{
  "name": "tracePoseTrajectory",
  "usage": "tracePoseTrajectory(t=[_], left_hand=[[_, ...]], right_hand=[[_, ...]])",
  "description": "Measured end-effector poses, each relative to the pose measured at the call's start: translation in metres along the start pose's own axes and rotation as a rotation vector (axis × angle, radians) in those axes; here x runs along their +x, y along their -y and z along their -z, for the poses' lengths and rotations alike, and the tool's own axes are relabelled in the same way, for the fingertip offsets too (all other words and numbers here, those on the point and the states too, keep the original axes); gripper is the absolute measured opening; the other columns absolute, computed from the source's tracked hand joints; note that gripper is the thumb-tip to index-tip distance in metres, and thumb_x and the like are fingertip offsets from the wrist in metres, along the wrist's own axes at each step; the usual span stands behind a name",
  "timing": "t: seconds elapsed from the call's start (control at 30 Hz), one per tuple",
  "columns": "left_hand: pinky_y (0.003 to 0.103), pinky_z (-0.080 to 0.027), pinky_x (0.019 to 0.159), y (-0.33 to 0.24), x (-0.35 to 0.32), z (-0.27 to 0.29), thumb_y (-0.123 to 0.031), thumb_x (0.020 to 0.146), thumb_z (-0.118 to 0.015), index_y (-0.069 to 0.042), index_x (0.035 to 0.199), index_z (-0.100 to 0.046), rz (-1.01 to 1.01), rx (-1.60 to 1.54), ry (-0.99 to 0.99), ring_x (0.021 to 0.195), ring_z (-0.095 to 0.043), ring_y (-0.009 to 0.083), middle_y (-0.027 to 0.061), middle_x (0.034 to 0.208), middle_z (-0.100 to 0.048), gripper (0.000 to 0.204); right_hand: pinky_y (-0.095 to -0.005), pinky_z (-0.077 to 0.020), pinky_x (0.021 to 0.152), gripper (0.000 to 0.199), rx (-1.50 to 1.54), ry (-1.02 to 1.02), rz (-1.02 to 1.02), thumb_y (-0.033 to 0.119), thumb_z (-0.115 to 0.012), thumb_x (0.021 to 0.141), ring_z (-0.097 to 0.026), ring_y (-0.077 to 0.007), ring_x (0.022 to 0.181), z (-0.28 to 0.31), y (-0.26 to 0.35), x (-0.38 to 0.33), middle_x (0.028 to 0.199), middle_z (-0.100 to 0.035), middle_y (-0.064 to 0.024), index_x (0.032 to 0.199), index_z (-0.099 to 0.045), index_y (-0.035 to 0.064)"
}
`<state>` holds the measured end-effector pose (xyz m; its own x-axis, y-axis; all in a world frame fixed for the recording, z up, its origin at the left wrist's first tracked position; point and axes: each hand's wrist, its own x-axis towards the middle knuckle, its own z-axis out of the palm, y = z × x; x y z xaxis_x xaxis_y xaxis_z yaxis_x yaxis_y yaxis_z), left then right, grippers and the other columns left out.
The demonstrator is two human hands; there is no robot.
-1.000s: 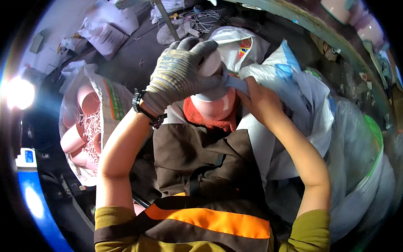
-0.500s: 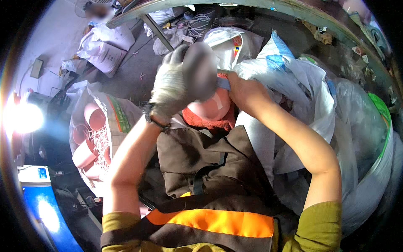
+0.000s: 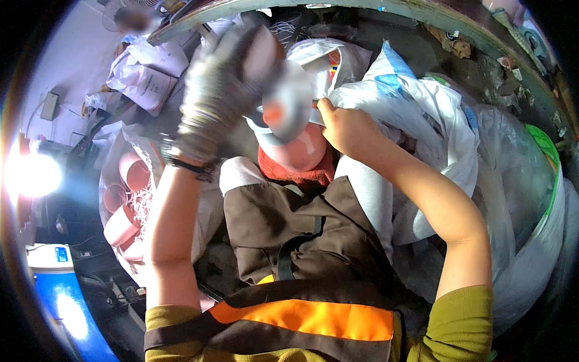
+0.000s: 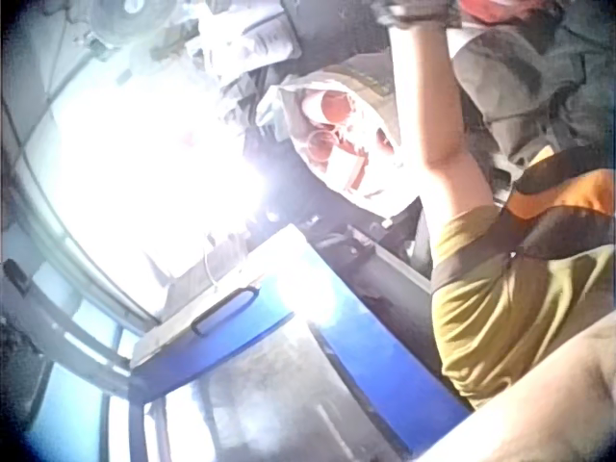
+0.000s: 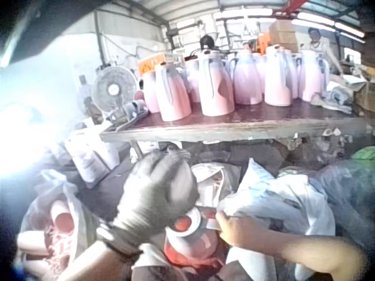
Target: The person assembles pink kettles by hand, attaching grey lids and bases to the main bodies.
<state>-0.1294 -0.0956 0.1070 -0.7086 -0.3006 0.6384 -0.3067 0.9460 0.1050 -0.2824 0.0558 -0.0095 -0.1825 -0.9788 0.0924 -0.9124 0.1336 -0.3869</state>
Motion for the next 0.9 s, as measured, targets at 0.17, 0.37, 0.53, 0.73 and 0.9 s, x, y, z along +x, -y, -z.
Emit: tracePoseTrajectory(t=[0.17, 0.37, 0.53, 0.73, 0.9], left_hand=[[0.046, -0.047, 0.095, 0.011, -0.034, -0.024, -0.049, 0.067, -0.077, -0.014, 0.128, -0.057, 0.147, -0.172, 0.272, 0.11, -0.056, 0.041, 0.0214, 0.122, -0.055, 0.072], [0.04, -0.051, 0.091, 0.094, -0.066, -0.072, -0.039, 0.073, -0.077, -0.01, 0.126, -0.057, 0.427, -0.515, 0.223, 0.108, -0.061, 0.0327, 0.0191, 0.117, -0.059, 0.063], [0.046, -0.046, 0.097, 0.077, -0.164, -0.155, -0.027, 0.086, -0.063, -0.014, 0.128, -0.056, 0.222, 0.015, 0.556, 0.115, -0.054, 0.0425, 0.0237, 0.13, -0.053, 0.045], [0.041, -0.037, 0.106, -0.046, -0.117, -0.03, -0.022, 0.087, -0.065, 0.0, 0.125, -0.058, 0.695, -1.189, 0.366, 0.129, -0.047, 0.035, 0.0221, 0.133, -0.051, 0.045], [0.044, -0.037, 0.106, -0.044, -0.124, 0.003, -0.022, 0.074, -0.077, -0.001, 0.126, -0.052, 0.393, -0.617, 0.617, 0.134, -0.039, 0.0413, 0.0257, 0.136, -0.046, 0.061]], right_hand=[[-0.045, -0.0501, 0.066, 0.04, 0.262, -0.104, 0.096, 0.032, -0.066, 0.089, -0.067, -0.0305, 0.074, 0.003, 0.005, -0.018, 0.081, -0.066, -0.0169, 0.112, -0.05, 0.0039], [-0.0236, -0.0532, 0.053, 0.036, 1.481, 0.215, -0.186, 0.032, -0.051, 0.101, -0.064, -0.0126, 0.082, 0.027, 0.064, -0.106, 0.089, -0.065, -0.0088, 0.12, -0.049, 0.0014], [-0.0259, -0.0532, 0.065, 0.03, 1.593, 0.286, -0.169, 0.03, -0.048, 0.102, -0.061, -0.0119, 0.081, 0.013, 0.084, -0.124, 0.099, -0.065, -0.0089, 0.111, -0.054, 0.0024], [-0.0379, -0.0463, 0.062, 0.026, 0.977, 0.065, -0.023, 0.027, -0.059, 0.096, -0.063, -0.0301, 0.069, 0.012, 0.072, -0.122, 0.077, -0.062, -0.0169, 0.096, -0.056, 0.0013], [-0.0278, -0.0535, 0.067, 0.019, 1.105, -0.246, -0.581, 0.021, -0.059, 0.095, -0.066, -0.0153, 0.075, -0.013, -0.041, -0.093, 0.084, -0.068, -0.0081, 0.098, -0.065, 0.0025]])
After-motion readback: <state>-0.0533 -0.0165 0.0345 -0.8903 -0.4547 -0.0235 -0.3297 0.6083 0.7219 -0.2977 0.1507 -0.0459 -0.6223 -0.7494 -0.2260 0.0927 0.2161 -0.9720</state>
